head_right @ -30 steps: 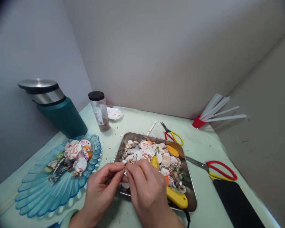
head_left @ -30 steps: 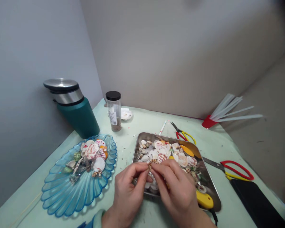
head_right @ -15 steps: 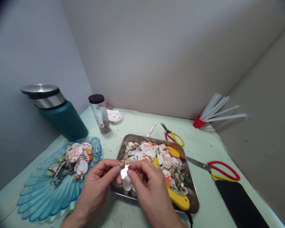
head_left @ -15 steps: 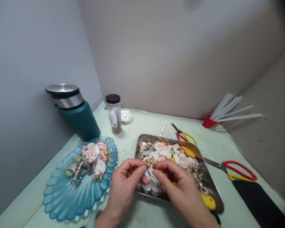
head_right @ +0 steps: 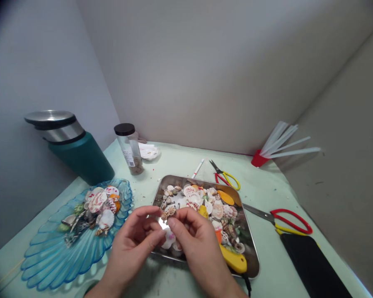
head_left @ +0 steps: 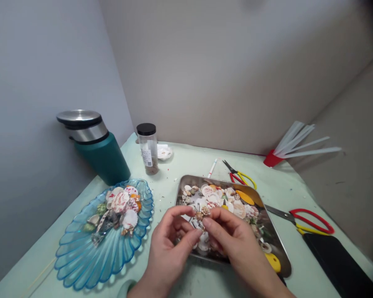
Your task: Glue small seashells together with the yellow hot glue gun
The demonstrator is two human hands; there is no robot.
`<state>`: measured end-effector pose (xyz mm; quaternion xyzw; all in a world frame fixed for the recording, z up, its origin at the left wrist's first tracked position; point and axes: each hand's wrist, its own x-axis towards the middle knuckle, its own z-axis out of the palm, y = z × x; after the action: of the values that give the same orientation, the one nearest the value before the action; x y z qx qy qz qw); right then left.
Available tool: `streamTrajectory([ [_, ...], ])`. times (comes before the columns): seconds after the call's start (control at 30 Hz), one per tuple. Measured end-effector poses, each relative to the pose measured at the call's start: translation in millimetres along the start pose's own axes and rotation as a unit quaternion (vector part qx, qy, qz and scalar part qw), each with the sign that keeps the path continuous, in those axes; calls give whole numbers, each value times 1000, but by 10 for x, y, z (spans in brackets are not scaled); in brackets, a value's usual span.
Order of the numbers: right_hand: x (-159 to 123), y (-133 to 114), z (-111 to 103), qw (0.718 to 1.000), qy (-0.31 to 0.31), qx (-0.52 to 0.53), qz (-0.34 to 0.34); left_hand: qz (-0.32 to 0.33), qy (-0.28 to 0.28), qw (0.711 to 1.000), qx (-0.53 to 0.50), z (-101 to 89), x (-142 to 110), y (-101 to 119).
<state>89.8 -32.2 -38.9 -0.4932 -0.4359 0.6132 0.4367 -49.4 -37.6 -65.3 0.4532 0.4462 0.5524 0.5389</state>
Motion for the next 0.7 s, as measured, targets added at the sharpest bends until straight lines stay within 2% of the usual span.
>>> streamTrajectory([
  [0.1, 8, -3, 9, 1000, -12, 2, 10, 84, -6, 995, 56, -41, 3, 11],
  [0.17, 15, -13, 20, 1000, -17, 3, 11, 113, -8, 990, 85, -68, 8, 25],
  [0.43, 39, 18, 28, 999, -13, -39, 0, 100, -17, 990, 100, -97, 25, 43],
  [0.7, 31, 117, 10, 978, 31, -190, -83, 72, -26, 992, 104, -92, 38, 27],
])
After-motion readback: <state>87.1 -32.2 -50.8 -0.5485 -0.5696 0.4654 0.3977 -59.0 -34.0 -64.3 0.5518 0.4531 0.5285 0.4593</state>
